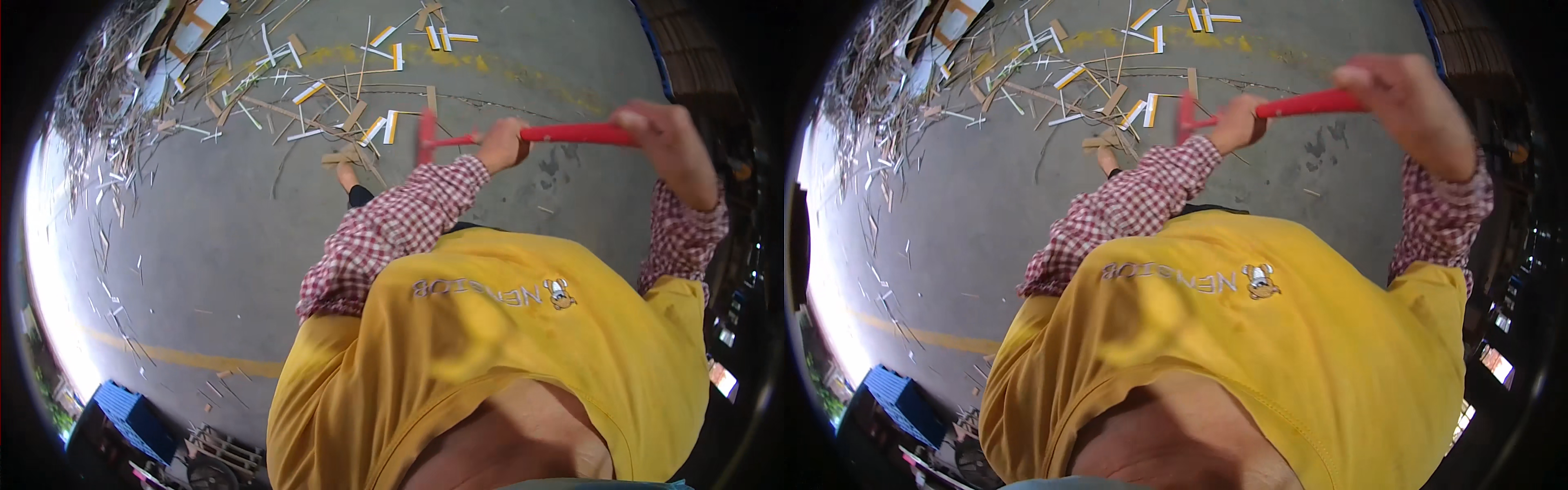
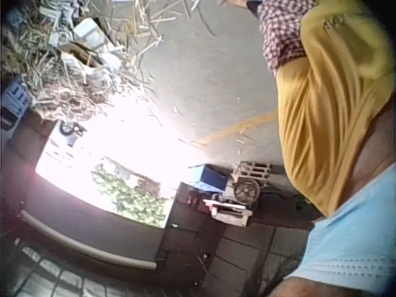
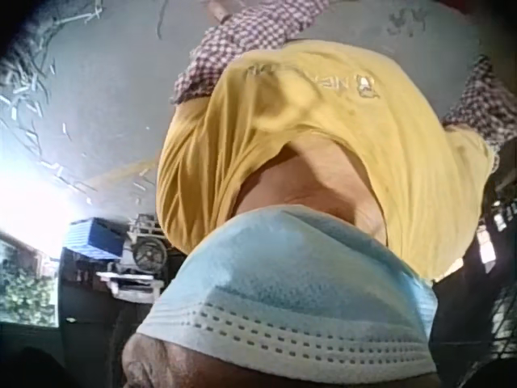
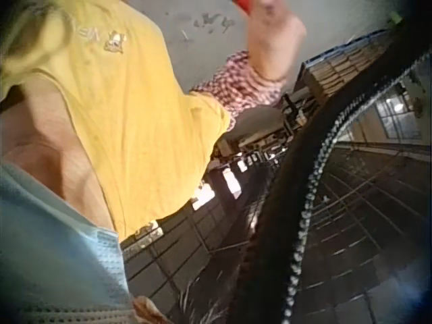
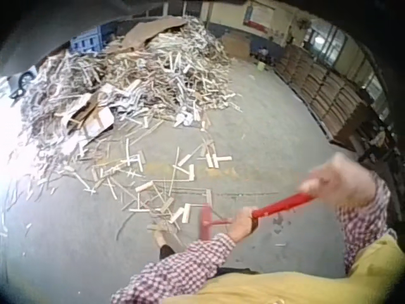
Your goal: Sweeping cardboard debris and paper scraps into a pile and picking up long strips of material in a warehouse.
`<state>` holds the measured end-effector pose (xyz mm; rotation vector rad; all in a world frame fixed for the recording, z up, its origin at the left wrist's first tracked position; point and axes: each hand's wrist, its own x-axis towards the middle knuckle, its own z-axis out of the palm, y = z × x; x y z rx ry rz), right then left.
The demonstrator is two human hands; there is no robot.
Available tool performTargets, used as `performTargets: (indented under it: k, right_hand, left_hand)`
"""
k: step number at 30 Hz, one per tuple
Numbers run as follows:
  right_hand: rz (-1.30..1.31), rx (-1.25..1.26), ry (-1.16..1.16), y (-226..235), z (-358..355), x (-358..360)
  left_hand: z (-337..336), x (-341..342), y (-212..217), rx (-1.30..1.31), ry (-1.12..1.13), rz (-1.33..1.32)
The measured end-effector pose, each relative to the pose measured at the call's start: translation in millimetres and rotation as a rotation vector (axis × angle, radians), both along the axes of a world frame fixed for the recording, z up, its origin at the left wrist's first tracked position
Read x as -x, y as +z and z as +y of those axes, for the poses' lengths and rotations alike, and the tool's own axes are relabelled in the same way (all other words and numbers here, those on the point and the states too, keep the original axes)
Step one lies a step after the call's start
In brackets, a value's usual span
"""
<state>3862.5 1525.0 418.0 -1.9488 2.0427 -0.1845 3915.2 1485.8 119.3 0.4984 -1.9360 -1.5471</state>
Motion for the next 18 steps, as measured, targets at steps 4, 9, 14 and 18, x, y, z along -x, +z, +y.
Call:
performTargets:
  k: [4,9,14,18]
  right_hand:
    - [0.151,-0.175,-0.037,-85.6,-47.9,-21.8]
    - [0.007,-0.069,-0.167,-103.5,-113.3,-12.6]
    - [-0.209,0.317,-0.162,-169.9,-171.8,-41.6]
    - [-0.265,0.265,-0.158,-269.5,-217.4,-73.9]
  left_hand:
    - [-30.6,8.7,-42.9,-0.038,-0.16,-0.202]
    - [-130.5,-25.5,-86.1,0.109,-0.246,-0.387]
    - [-271.3,-106.6,-111.1,0.394,-0.161,-0.518]
    - [-359.8,-165.5,-128.7,0.501,-0.011,-0.856]
